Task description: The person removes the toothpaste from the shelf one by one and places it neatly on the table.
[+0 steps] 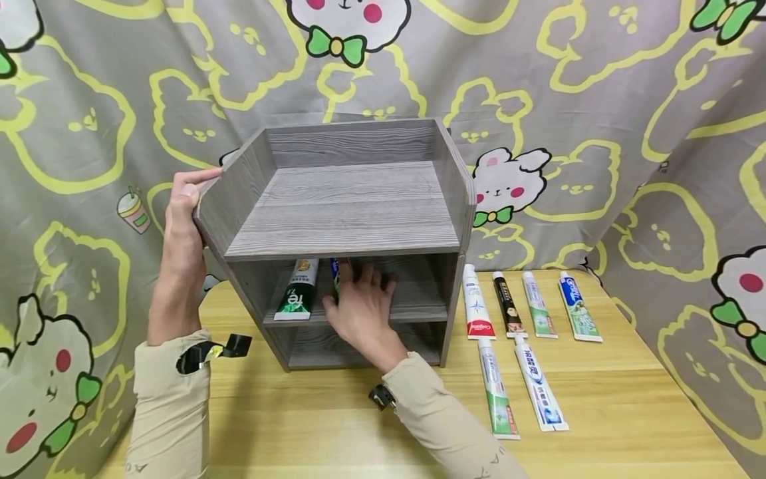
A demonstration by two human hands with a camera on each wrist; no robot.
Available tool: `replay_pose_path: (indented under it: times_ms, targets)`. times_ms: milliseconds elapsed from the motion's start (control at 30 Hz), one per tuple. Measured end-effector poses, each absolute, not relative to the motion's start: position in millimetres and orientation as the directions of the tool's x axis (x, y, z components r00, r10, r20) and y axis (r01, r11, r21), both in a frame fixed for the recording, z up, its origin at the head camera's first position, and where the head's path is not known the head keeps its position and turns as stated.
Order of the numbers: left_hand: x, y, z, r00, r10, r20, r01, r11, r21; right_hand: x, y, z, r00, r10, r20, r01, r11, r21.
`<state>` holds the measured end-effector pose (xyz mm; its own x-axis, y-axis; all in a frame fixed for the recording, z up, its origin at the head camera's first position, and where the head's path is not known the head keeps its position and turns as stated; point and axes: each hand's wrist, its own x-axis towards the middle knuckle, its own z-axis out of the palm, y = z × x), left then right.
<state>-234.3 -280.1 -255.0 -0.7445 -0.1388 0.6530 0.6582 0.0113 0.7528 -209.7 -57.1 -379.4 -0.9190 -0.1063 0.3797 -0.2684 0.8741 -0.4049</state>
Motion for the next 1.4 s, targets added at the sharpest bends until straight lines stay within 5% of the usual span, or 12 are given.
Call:
replay_pose_path:
  times_ms: [400, 1067, 1400]
  targets:
    - [-236.4, -277.2, -255.6, -0.743, -0.131, 0.656, 0.66, 0.023, 0.751, -195.8, -43.6, -382.3, -0.875, -0.122, 0.468, -0.368, 0.796, -0.48]
    - [-236.1, -276.7, -255.6, -0.741, -0.135, 0.658, 0.662, 0.018, 0.749, -175.9, -21.2, -384.7, -0.813, -0.132, 0.567, -0.563, 0.424, -0.709]
    - [-234.2, -277.8, -255.0, -0.739, -0.143, 0.658, 0.664, 0.013, 0.748, -157.0, -9.4, -375.1, -0.866, -0.146, 0.478, -0.499, 0.291, -0.816]
